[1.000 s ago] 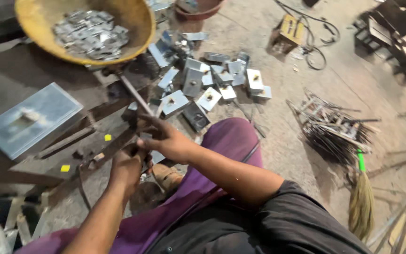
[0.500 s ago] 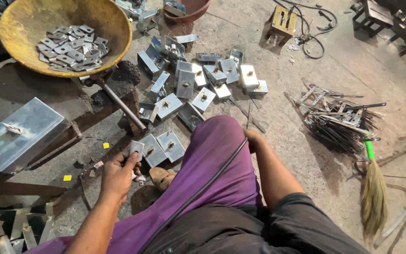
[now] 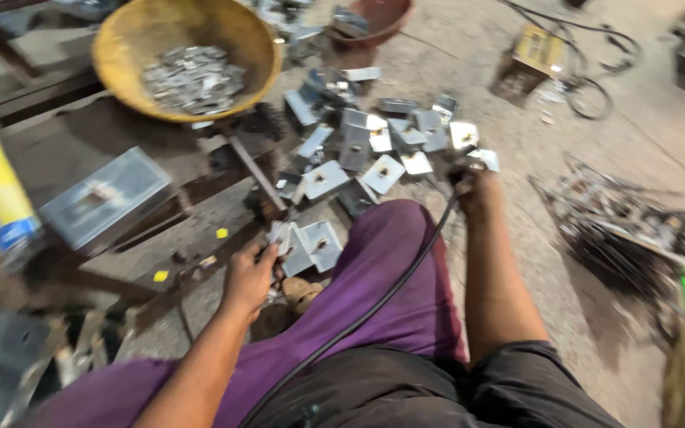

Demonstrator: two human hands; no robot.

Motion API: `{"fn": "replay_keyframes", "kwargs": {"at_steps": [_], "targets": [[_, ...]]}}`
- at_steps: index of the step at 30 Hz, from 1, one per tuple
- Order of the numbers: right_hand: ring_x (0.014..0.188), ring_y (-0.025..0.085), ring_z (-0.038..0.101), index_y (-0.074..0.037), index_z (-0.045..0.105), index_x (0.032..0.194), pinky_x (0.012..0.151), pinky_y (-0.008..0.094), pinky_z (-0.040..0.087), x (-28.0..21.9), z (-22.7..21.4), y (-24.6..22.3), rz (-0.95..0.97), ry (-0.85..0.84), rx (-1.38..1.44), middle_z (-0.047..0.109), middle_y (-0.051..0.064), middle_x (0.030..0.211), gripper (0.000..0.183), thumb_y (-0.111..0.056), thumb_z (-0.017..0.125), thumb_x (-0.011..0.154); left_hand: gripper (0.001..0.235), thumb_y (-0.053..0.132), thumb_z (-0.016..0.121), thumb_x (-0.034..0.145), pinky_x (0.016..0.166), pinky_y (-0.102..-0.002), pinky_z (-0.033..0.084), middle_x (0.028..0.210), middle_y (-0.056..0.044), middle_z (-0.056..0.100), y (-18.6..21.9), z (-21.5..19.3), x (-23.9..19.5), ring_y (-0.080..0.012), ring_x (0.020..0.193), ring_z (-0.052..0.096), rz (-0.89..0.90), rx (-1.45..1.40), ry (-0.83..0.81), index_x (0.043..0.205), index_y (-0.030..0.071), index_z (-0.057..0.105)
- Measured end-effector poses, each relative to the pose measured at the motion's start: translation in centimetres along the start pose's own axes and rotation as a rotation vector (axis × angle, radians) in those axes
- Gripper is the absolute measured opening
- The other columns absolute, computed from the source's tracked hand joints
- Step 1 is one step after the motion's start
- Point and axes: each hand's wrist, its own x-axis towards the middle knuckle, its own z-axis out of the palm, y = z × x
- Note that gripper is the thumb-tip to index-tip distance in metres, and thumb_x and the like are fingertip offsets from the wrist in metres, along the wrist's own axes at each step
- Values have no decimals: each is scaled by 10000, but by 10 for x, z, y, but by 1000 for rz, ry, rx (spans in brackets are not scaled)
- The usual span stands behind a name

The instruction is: The person joins small metal pieces to larger metal brackets using an arc welding rod, periodically picking up new small plates from a yellow bowl and repositioning the brackets on the floor.

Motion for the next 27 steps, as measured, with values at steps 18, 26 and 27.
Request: {"fn": "replay_keyframes", "kwargs": {"at_steps": [18,26,27], "targets": [[988,274,661,-140,637,1284,808,416,564,-195,340,54,357,-590,186,694,95,1128,471,-435,442,974,187,215,684,989,432,-268,432,759,-26,710,-18,-177,31,-84,505,560,221,-280,742,980,30,711],[817,173,600,-60,541,1430,715,306,531,-249,328,164,244,-812,-328,605,41,1006,558,-92,758,917,222,273,663,967,431,-271,411,772,-3,732,-33,-189,63,-74,494,529,90,-432,702,1015,68,735],[899,172,634,-36,506,1426,792,300,560,-257,332,164,159,-845,-486,621,50,1059,587,-69,758,897,213,277,665,970,433,-268,396,758,-2,726,-34,-188,65,-75,490,524,99,-424,712,997,75,728]]}}
